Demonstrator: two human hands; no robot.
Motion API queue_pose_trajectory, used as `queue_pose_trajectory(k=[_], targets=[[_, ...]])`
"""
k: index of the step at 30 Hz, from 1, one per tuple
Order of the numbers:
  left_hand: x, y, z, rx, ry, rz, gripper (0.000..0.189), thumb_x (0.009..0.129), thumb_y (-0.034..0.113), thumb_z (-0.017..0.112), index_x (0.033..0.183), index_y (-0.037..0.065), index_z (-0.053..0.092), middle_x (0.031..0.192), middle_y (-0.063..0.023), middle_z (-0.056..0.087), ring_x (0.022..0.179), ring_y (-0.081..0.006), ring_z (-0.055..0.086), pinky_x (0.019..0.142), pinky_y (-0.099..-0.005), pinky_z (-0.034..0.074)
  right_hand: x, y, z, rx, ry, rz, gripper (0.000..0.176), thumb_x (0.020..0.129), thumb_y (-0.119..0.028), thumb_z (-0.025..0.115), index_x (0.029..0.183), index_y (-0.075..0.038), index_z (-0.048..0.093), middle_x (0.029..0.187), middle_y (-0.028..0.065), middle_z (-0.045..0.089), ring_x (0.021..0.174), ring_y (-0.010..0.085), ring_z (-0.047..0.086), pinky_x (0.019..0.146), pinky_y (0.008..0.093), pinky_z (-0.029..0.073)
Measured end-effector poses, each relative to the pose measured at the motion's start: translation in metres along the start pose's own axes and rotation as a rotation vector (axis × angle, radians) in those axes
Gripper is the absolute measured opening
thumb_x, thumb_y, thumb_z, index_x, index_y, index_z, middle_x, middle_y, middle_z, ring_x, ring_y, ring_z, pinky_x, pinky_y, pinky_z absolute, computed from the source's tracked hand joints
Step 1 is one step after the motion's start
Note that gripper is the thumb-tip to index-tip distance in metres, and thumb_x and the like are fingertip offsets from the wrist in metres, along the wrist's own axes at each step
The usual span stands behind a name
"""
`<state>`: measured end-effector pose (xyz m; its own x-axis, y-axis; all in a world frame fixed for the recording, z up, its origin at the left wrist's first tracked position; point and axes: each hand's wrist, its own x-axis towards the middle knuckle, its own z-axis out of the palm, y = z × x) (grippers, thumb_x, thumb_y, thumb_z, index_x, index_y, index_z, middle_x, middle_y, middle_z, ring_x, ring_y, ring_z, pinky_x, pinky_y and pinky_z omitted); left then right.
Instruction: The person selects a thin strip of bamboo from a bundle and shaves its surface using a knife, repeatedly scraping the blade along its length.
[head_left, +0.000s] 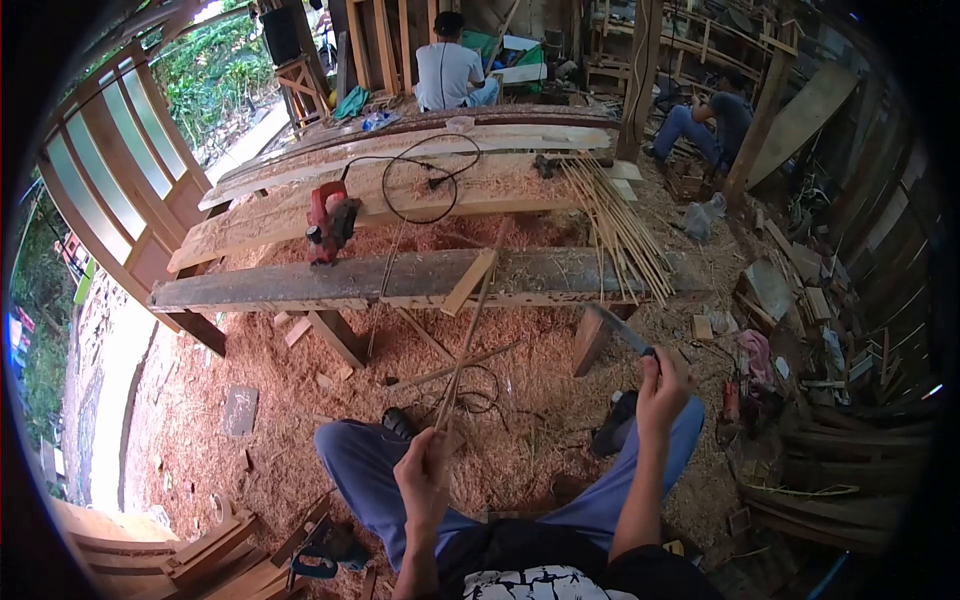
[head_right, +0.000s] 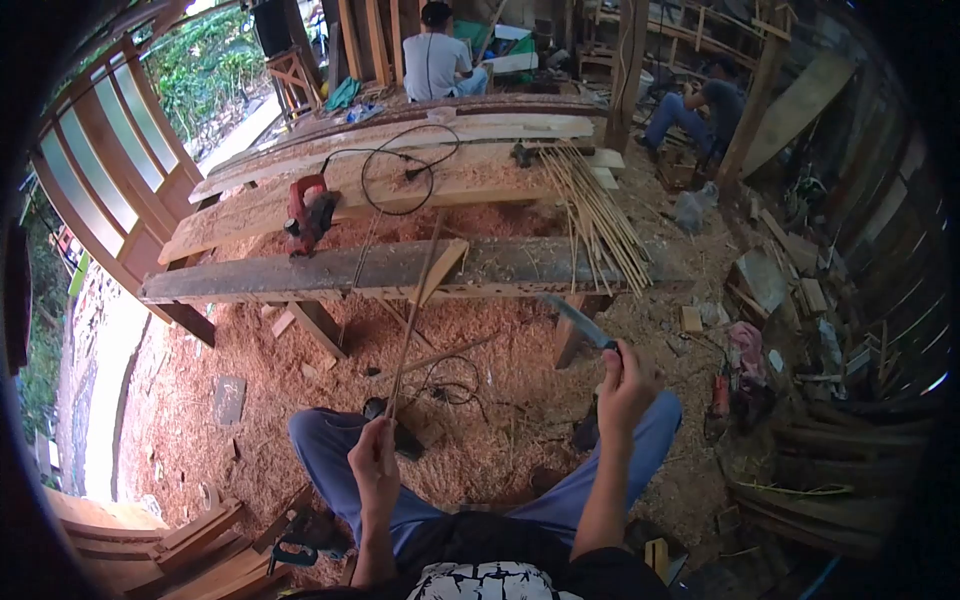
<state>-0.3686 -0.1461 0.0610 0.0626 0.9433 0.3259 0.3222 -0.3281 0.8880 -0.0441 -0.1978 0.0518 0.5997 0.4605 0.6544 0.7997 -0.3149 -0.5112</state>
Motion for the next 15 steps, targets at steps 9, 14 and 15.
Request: queue_pose_trajectory(k=[9, 14, 15], targets=[[0.012, -0.001, 0.047, -0.588, -0.273, -0.242, 0.02, 0.106, 0.014, 0.045, 0.12, 0.004, 0.054, 0.082, -0.0006, 0.056, 0.063, -0.003, 0.043, 0.055, -0.019, 0.036, -0.058, -0.062, 0.009, 0.262, -0.257, -0.162, 0.043, 0.099, -0.045, 0.054, 0.097, -0.005, 0.068, 0.083, 0.0054, 0.063, 0.079, 0.0235, 0.056, 0.082, 0.0348, 0.036], [0.012, 0.0, 0.05, -0.62, -0.33, -0.255, 0.02, 0.105, 0.015, 0.046, 0.12, 0.003, 0.054, 0.079, 0.0014, 0.051, 0.062, -0.0029, 0.041, 0.054, -0.0196, 0.034, -0.06, -0.067, 0.0, 0.268, -0.243, -0.168, 0.042, 0.099, -0.045, 0.054, 0.098, -0.005, 0.068, 0.084, 0.0056, 0.063, 0.08, 0.0235, 0.056, 0.084, 0.0362, 0.036], [0.011, 0.0, 0.05, -0.653, -0.33, -0.27, 0.021, 0.105, 0.015, 0.046, 0.12, 0.002, 0.053, 0.078, 0.0023, 0.048, 0.062, -0.0027, 0.039, 0.053, -0.0199, 0.033, -0.059, -0.065, -0.002, 0.253, -0.242, -0.17, 0.042, 0.099, -0.045, 0.054, 0.097, -0.005, 0.068, 0.085, 0.0058, 0.063, 0.08, 0.0235, 0.056, 0.084, 0.0367, 0.036]])
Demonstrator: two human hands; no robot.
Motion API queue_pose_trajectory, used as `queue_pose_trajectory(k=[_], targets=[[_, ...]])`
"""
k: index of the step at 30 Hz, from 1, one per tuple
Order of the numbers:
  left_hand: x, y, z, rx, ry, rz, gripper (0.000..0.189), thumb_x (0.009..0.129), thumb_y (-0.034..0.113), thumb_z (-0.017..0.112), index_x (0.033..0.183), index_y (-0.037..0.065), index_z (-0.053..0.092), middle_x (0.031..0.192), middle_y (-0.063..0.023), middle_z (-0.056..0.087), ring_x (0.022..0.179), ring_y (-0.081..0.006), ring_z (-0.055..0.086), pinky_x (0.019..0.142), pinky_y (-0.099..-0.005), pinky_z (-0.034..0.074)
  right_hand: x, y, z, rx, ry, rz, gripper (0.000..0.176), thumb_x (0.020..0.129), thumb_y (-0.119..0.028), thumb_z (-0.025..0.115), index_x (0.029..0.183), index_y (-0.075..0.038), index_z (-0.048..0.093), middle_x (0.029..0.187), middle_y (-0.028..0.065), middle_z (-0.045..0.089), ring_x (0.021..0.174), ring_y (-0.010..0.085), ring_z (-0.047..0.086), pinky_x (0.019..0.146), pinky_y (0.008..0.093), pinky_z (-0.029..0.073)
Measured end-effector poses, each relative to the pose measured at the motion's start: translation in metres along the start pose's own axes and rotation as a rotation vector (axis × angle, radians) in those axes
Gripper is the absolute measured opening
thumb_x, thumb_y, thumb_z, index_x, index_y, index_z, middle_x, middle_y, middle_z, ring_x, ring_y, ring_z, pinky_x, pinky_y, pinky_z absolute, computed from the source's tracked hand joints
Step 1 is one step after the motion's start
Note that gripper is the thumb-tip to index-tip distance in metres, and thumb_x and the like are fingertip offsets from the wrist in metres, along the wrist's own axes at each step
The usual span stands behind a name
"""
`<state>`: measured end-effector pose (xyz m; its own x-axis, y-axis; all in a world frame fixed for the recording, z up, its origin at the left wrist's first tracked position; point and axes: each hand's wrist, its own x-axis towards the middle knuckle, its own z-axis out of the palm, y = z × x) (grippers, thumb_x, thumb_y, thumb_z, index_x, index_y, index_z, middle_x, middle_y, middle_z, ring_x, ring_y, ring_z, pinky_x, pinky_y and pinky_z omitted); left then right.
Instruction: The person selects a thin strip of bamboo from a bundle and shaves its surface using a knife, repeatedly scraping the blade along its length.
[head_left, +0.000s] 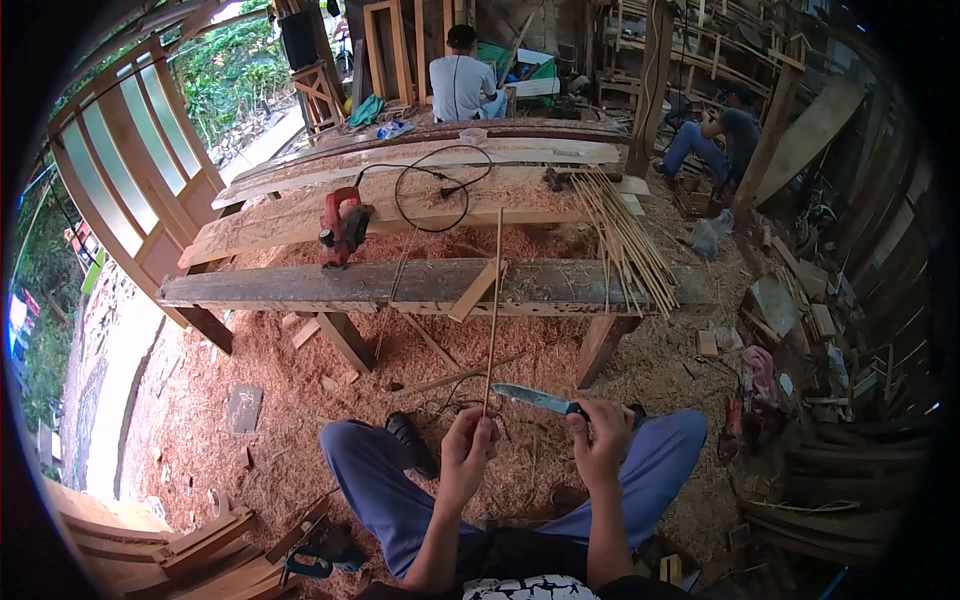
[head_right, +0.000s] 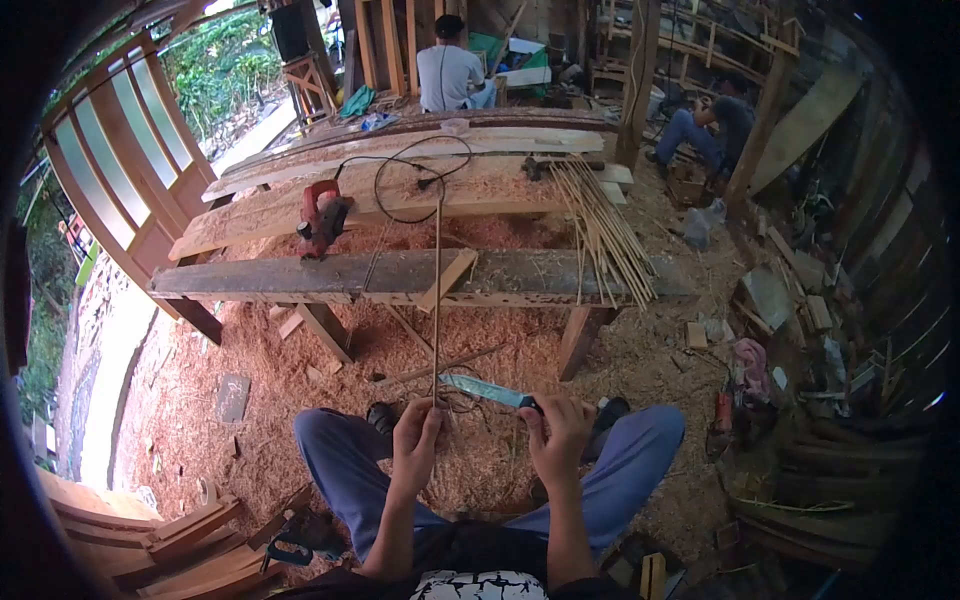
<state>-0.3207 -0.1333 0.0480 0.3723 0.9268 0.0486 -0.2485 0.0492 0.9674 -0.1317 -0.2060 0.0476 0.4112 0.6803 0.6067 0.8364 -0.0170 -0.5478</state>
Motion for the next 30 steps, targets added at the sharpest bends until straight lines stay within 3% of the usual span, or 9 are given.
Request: queue_pose_trajectory(k=[5, 8, 10, 13, 14, 18, 21, 28, 30], targets=[[-0.002, 0.0, -0.005, -0.087, -0.007, -0.005, 0.022, 0.105, 0.014, 0.046, 0.12, 0.0, 0.053, 0.078, 0.0036, 0.045, 0.061, -0.0026, 0.037, 0.053, -0.0199, 0.033, -0.005, 0.013, -0.001, -0.003, 0.065, 0.078, 0.038, 0.097, -0.043, 0.056, 0.096, -0.007, 0.069, 0.084, 0.0046, 0.064, 0.084, 0.0244, 0.058, 0.084, 0.0386, 0.037], [-0.006, 0.005, 0.002, -0.11, 0.026, -0.086, 0.021, 0.104, 0.012, 0.046, 0.12, 0.0, 0.054, 0.079, 0.0034, 0.046, 0.063, -0.0023, 0.04, 0.054, -0.0193, 0.033, -0.008, 0.001, 0.004, 0.099, 0.0, -0.029, 0.039, 0.097, -0.044, 0.056, 0.095, -0.007, 0.07, 0.083, 0.0033, 0.063, 0.082, 0.0231, 0.057, 0.085, 0.0397, 0.035], [-0.006, -0.001, 0.003, 0.124, -0.03, 0.034, 0.02, 0.104, 0.011, 0.047, 0.12, 0.0, 0.054, 0.079, 0.0035, 0.049, 0.064, -0.0021, 0.042, 0.054, -0.0189, 0.034, -0.006, -0.005, 0.006, 0.106, -0.019, -0.028, 0.039, 0.097, -0.044, 0.056, 0.095, -0.007, 0.07, 0.083, 0.003, 0.063, 0.082, 0.0224, 0.057, 0.085, 0.0393, 0.035], [-0.012, -0.011, -0.001, 0.143, -0.044, 0.028, 0.02, 0.103, 0.01, 0.048, 0.12, 0.0, 0.054, 0.08, 0.0022, 0.053, 0.065, -0.003, 0.043, 0.055, -0.0199, 0.036, 0.001, -0.012, 0.011, 0.121, -0.034, -0.05, 0.04, 0.097, -0.045, 0.056, 0.094, -0.007, 0.071, 0.082, 0.002, 0.062, 0.08, 0.0209, 0.056, 0.084, 0.0384, 0.035], [-0.012, -0.006, 0.002, 0.173, -0.054, 0.105, 0.02, 0.103, 0.011, 0.051, 0.118, -0.001, 0.056, 0.077, 0.0005, 0.056, 0.063, -0.0042, 0.046, 0.056, -0.0216, 0.038, 0.004, -0.015, 0.012, 0.131, -0.015, -0.09, 0.04, 0.096, -0.044, 0.056, 0.095, -0.008, 0.071, 0.081, 0.002, 0.062, 0.079, 0.021, 0.055, 0.083, 0.0383, 0.035], [-0.015, 0.007, 0.009, 0.353, -0.015, 0.034, 0.019, 0.102, 0.013, 0.055, 0.113, -0.002, 0.059, 0.069, -0.0018, 0.056, 0.061, -0.0051, 0.046, 0.055, -0.0232, 0.038, 0.012, -0.021, 0.017, 0.116, 0.011, -0.172, 0.036, 0.096, -0.042, 0.058, 0.098, -0.008, 0.07, 0.08, 0.0024, 0.061, 0.078, 0.0213, 0.055, 0.081, 0.0387, 0.035], [-0.017, -0.004, 0.002, 0.523, -0.006, 0.128, 0.019, 0.1, 0.015, 0.058, 0.108, -0.002, 0.062, 0.064, -0.0037, 0.053, 0.058, -0.0063, 0.045, 0.053, -0.0244, 0.037, 0.019, -0.016, 0.021, 0.075, 0.097, -0.172, 0.032, 0.095, -0.039, 0.06, 0.099, -0.008, 0.069, 0.08, 0.0025, 0.06, 0.077, 0.0217, 0.055, 0.08, 0.0385, 0.036], [-0.019, -0.013, -0.018, 0.647, 0.088, 0.177, 0.017, 0.098, 0.013, 0.061, 0.106, -0.002, 0.065, 0.064, -0.0062, 0.053, 0.056, -0.0091, 0.044, 0.052, -0.0256, 0.038, 0.028, 0.0, 0.023, -0.006, 0.084, -0.096, 0.036, 0.097, -0.038, 0.057, 0.093, -0.004, 0.067, 0.08, 0.007, 0.061, 0.08, 0.0247, 0.058, 0.082, 0.0387, 0.037], [-0.018, -0.014, -0.021, 0.682, 0.097, 0.199, 0.016, 0.098, 0.012, 0.061, 0.105, -0.002, 0.064, 0.063, -0.0065, 0.052, 0.056, -0.0091, 0.044, 0.052, -0.0253, 0.038, 0.029, 0.017, 0.028, -0.093, 0.16, 0.021, 0.038, 0.099, -0.039, 0.055, 0.096, -0.004, 0.068, 0.081, 0.0069, 0.062, 0.078, 0.0238, 0.06, 0.078, 0.0387, 0.042]])
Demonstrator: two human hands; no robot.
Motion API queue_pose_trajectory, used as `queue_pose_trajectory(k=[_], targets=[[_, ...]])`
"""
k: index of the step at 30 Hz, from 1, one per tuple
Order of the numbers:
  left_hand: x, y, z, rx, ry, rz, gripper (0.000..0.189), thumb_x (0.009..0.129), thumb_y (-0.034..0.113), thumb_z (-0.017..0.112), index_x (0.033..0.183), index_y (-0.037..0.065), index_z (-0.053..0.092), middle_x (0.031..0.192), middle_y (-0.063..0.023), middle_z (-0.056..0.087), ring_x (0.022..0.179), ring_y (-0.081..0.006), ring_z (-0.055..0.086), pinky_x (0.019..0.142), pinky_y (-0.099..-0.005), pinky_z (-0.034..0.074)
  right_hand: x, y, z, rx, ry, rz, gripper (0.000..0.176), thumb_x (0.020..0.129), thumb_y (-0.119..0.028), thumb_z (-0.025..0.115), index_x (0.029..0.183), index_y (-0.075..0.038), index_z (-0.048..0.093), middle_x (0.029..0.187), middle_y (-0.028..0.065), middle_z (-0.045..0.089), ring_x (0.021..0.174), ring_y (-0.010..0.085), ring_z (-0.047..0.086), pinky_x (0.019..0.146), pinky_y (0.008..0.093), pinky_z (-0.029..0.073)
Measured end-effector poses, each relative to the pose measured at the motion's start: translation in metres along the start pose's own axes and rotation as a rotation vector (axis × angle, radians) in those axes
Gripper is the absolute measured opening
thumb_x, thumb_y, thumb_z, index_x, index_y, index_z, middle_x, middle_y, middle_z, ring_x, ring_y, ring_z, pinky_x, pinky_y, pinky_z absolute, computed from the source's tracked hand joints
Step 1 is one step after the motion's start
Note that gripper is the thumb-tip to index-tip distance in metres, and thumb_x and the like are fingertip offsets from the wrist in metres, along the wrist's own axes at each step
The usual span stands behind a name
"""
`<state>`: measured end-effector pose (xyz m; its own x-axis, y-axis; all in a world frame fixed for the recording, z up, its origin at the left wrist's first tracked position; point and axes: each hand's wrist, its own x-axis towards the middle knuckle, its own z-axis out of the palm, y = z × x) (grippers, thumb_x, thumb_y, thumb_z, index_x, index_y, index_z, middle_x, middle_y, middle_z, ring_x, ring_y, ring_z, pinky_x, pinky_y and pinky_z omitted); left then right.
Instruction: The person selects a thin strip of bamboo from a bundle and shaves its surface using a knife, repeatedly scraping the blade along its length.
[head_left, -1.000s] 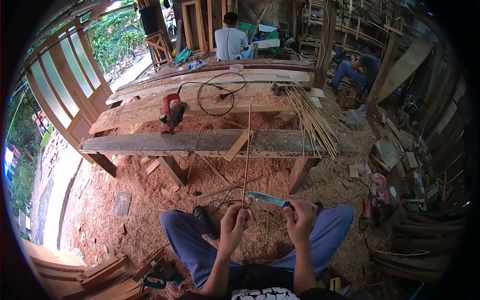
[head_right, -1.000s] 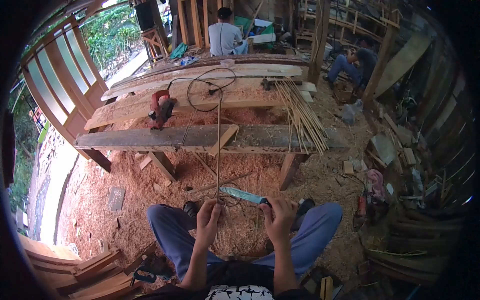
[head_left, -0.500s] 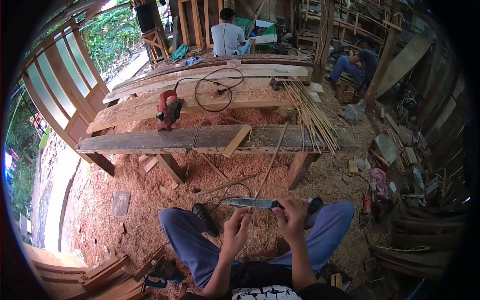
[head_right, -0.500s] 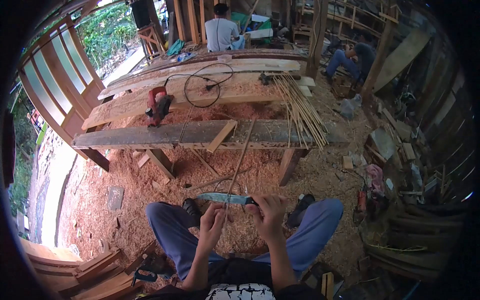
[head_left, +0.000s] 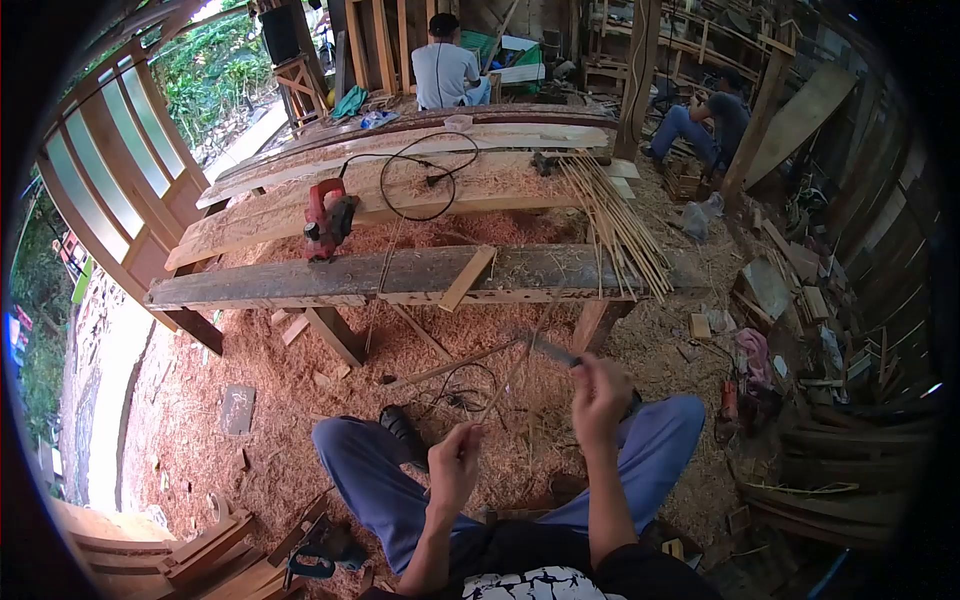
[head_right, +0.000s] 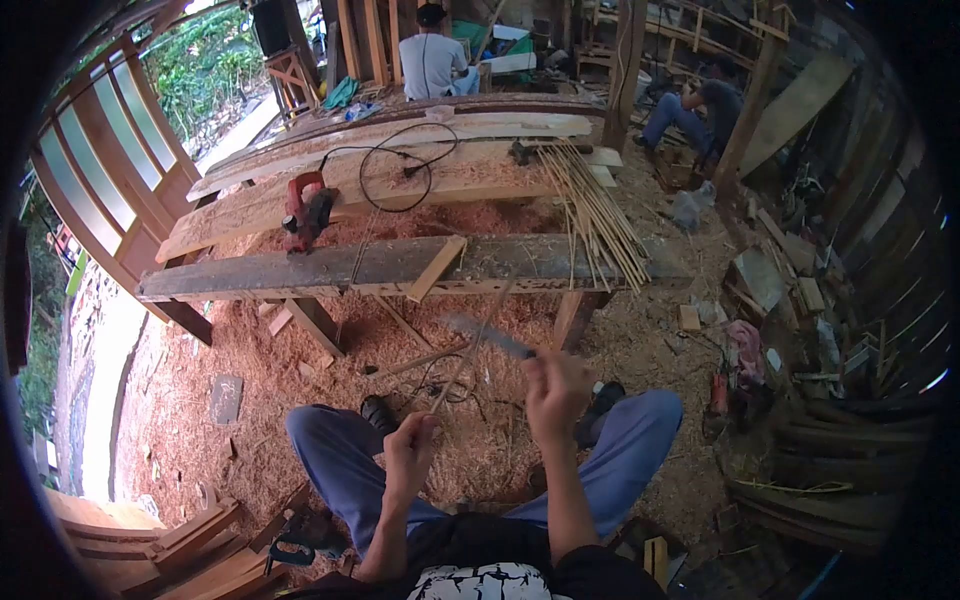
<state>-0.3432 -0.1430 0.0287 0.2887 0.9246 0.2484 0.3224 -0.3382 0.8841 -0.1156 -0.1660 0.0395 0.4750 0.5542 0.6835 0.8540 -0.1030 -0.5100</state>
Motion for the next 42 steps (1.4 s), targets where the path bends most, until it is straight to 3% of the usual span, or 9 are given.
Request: queue_pose_trajectory(k=[1, 3, 4, 7, 15, 23, 32, 34, 42], targets=[[-0.005, -0.005, -0.005, -0.021, 0.036, -0.045, 0.016, 0.098, 0.012, 0.059, 0.104, -0.002, 0.064, 0.064, -0.0057, 0.053, 0.056, -0.0086, 0.044, 0.053, -0.0255, 0.038, 0.003, 0.011, -0.004, 0.001, -0.002, 0.001, 0.038, 0.099, -0.039, 0.055, 0.096, -0.004, 0.068, 0.081, 0.0069, 0.062, 0.078, 0.0238, 0.06, 0.078, 0.0387, 0.042], [-0.012, -0.019, -0.016, -0.045, 0.076, -0.078, 0.015, 0.099, 0.012, 0.058, 0.102, -0.001, 0.064, 0.064, -0.0049, 0.053, 0.057, -0.0081, 0.044, 0.053, -0.0256, 0.038, 0.022, 0.037, -0.015, 0.033, 0.116, 0.485, 0.042, 0.1, -0.044, 0.052, 0.096, -0.006, 0.069, 0.078, 0.0082, 0.066, 0.069, 0.0253, 0.062, 0.064, 0.0388, 0.046], [-0.018, -0.029, -0.023, -0.055, 0.038, -0.156, 0.016, 0.1, 0.012, 0.056, 0.102, -0.001, 0.064, 0.065, -0.0037, 0.054, 0.058, -0.0071, 0.045, 0.054, -0.025, 0.038, 0.023, 0.049, -0.016, 0.037, 0.118, 0.484, 0.042, 0.1, -0.044, 0.052, 0.096, -0.006, 0.069, 0.078, 0.0082, 0.066, 0.069, 0.0253, 0.062, 0.064, 0.0388, 0.046], [-0.02, -0.041, -0.015, -0.185, -0.028, -0.218, 0.018, 0.102, 0.014, 0.052, 0.102, -0.001, 0.063, 0.071, 0.0003, 0.056, 0.062, -0.0042, 0.046, 0.054, -0.0231, 0.038, 0.015, 0.059, -0.016, 0.046, 0.063, 0.469, 0.045, 0.102, -0.044, 0.05, 0.096, -0.004, 0.069, 0.08, 0.0095, 0.067, 0.068, 0.0255, 0.063, 0.058, 0.0369, 0.047], [0.009, -0.028, 0.01, -0.734, -0.133, -0.325, 0.02, 0.103, 0.008, 0.046, 0.12, 0.0, 0.052, 0.082, -0.0002, 0.057, 0.064, -0.0057, 0.045, 0.055, -0.0218, 0.037, -0.026, 0.002, -0.007, 0.207, -0.278, 0.262, 0.044, 0.099, -0.042, 0.055, 0.098, 0.0, 0.069, 0.087, 0.0118, 0.066, 0.078, 0.0268, 0.062, 0.071, 0.0378, 0.046], [0.012, -0.015, 0.017, -0.628, -0.096, -0.293, 0.02, 0.102, 0.006, 0.045, 0.119, 0.0, 0.053, 0.083, -0.0003, 0.058, 0.063, -0.0034, 0.043, 0.053, -0.0201, 0.035, -0.034, -0.01, -0.008, 0.25, -0.174, 0.088, 0.037, 0.095, -0.041, 0.061, 0.097, -0.005, 0.071, 0.084, 0.0073, 0.067, 0.077, 0.0257, 0.06, 0.079, 0.0399, 0.04], [0.009, -0.013, 0.022, -0.275, -0.054, -0.104, 0.013, 0.1, 0.01, 0.056, 0.108, 0.002, 0.06, 0.069, 0.0001, 0.052, 0.062, -0.0051, 0.043, 0.053, -0.0232, 0.036, 0.01, -0.021, -0.007, 0.237, -0.136, -0.031, 0.036, 0.094, -0.04, 0.062, 0.096, -0.005, 0.071, 0.08, 0.0069, 0.066, 0.067, 0.0245, 0.06, 0.06, 0.0377, 0.044], [0.008, -0.015, 0.019, -0.191, -0.039, -0.075, 0.012, 0.099, 0.011, 0.058, 0.106, 0.002, 0.061, 0.067, 0.0, 0.05, 0.061, -0.0055, 0.042, 0.053, -0.0238, 0.035, 0.022, -0.016, 0.001, 0.223, 0.026, -0.2, 0.033, 0.094, -0.035, 0.064, 0.098, -0.003, 0.071, 0.073, 0.0068, 0.061, 0.06, 0.0238, 0.054, 0.055, 0.0376, 0.041], [0.011, -0.025, 0.012, -0.122, -0.023, -0.093, 0.011, 0.099, 0.011, 0.058, 0.102, 0.0, 0.061, 0.064, 0.0011, 0.046, 0.059, -0.005, 0.038, 0.051, -0.0244, 0.033, 0.039, 0.024, 0.018, 0.036, 0.012, -0.07, 0.037, 0.093, -0.04, 0.063, 0.092, -0.005, 0.074, 0.068, 0.0051, 0.059, 0.06, 0.0239, 0.056, 0.055, 0.039, 0.04]])
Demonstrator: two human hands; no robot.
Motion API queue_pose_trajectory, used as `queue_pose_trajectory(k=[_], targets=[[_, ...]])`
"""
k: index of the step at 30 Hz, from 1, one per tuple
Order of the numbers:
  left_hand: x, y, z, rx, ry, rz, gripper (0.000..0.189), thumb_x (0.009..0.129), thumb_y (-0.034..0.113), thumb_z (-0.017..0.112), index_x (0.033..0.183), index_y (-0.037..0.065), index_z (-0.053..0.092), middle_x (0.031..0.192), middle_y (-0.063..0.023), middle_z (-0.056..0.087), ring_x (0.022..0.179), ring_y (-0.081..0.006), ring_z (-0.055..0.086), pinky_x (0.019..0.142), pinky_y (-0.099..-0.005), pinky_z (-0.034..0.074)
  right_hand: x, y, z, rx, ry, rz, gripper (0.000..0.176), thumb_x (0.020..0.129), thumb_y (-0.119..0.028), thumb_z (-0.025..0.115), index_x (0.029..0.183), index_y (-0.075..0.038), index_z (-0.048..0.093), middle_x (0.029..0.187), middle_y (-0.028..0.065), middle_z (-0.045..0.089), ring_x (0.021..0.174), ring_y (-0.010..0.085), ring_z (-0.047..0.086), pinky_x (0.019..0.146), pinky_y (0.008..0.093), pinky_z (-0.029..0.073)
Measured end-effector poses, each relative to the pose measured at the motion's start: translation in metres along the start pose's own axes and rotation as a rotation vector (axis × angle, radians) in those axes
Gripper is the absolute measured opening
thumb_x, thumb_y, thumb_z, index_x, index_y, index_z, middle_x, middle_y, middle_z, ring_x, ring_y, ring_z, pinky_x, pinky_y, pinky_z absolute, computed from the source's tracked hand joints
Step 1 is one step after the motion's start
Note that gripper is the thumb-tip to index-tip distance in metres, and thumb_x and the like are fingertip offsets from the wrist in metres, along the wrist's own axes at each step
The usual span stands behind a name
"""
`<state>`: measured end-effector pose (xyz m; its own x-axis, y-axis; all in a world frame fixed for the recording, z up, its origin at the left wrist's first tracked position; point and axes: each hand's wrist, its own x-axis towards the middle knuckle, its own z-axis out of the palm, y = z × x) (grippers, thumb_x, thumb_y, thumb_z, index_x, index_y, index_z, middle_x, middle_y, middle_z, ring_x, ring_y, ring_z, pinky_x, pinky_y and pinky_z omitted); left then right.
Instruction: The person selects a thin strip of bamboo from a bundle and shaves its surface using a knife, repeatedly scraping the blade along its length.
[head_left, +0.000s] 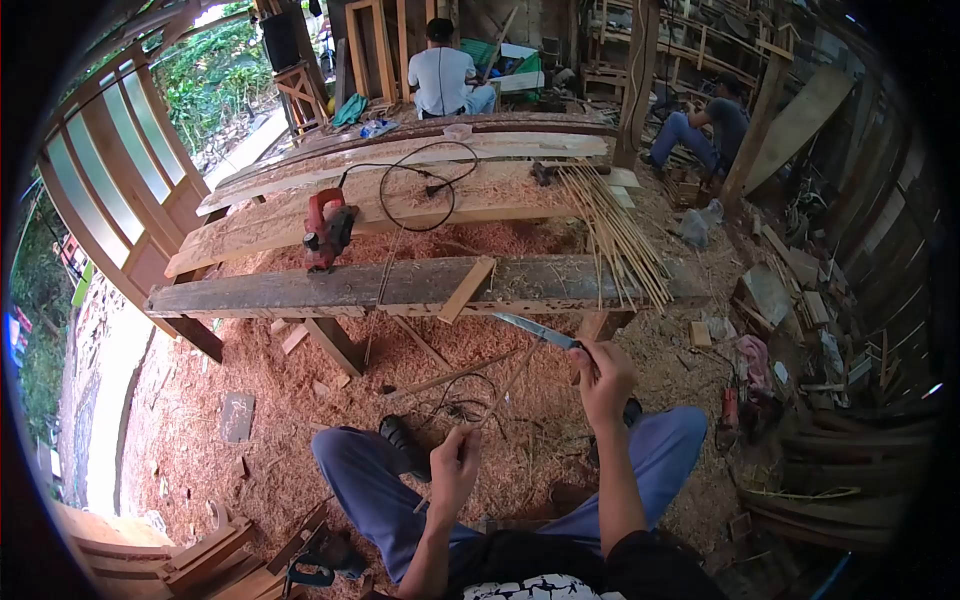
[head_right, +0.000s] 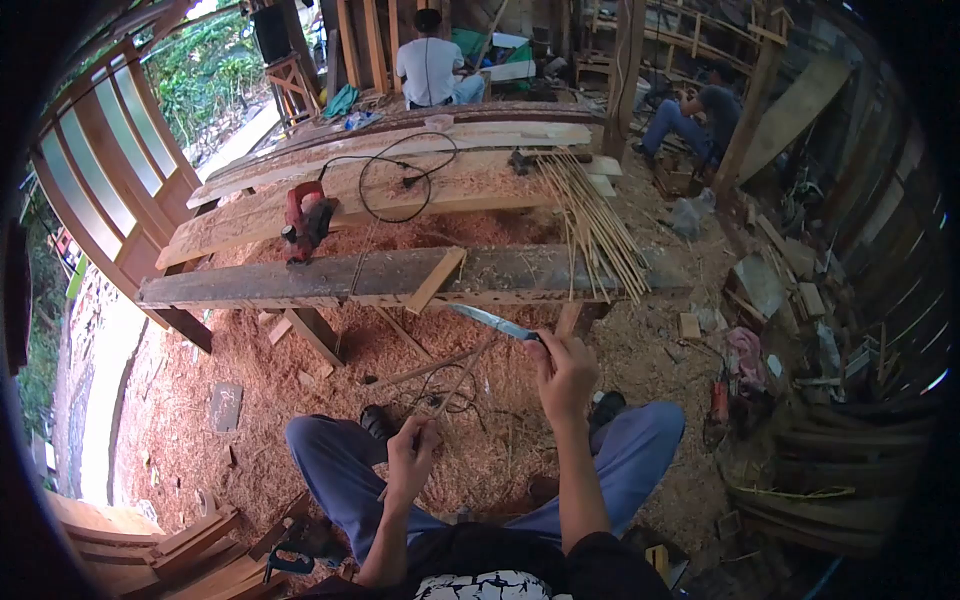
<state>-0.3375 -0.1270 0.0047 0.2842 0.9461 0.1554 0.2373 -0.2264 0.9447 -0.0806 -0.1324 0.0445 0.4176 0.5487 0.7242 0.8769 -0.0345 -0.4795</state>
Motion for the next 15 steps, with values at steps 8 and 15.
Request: queue_pose_trajectory(k=[8, 15], targets=[[0.0, 0.0, -0.039, -0.062, 0.085, -0.158, 0.015, 0.101, 0.013, 0.053, 0.099, 0.0, 0.06, 0.069, 0.0019, 0.051, 0.063, -0.0032, 0.043, 0.053, -0.0227, 0.034, -0.003, 0.036, -0.019, -0.104, 0.094, 0.353, 0.04, 0.096, -0.042, 0.06, 0.095, -0.005, 0.073, 0.069, 0.007, 0.062, 0.059, 0.0246, 0.059, 0.054, 0.0387, 0.043], [0.015, 0.021, -0.002, -0.714, -0.189, -0.367, 0.016, 0.105, 0.016, 0.046, 0.11, 0.004, 0.054, 0.083, -0.0024, 0.056, 0.062, -0.0046, 0.04, 0.054, -0.0208, 0.033, -0.051, -0.037, -0.011, 0.256, -0.158, 0.269, 0.042, 0.096, -0.043, 0.06, 0.093, -0.003, 0.069, 0.073, 0.0089, 0.063, 0.063, 0.0247, 0.06, 0.058, 0.0376, 0.044]])
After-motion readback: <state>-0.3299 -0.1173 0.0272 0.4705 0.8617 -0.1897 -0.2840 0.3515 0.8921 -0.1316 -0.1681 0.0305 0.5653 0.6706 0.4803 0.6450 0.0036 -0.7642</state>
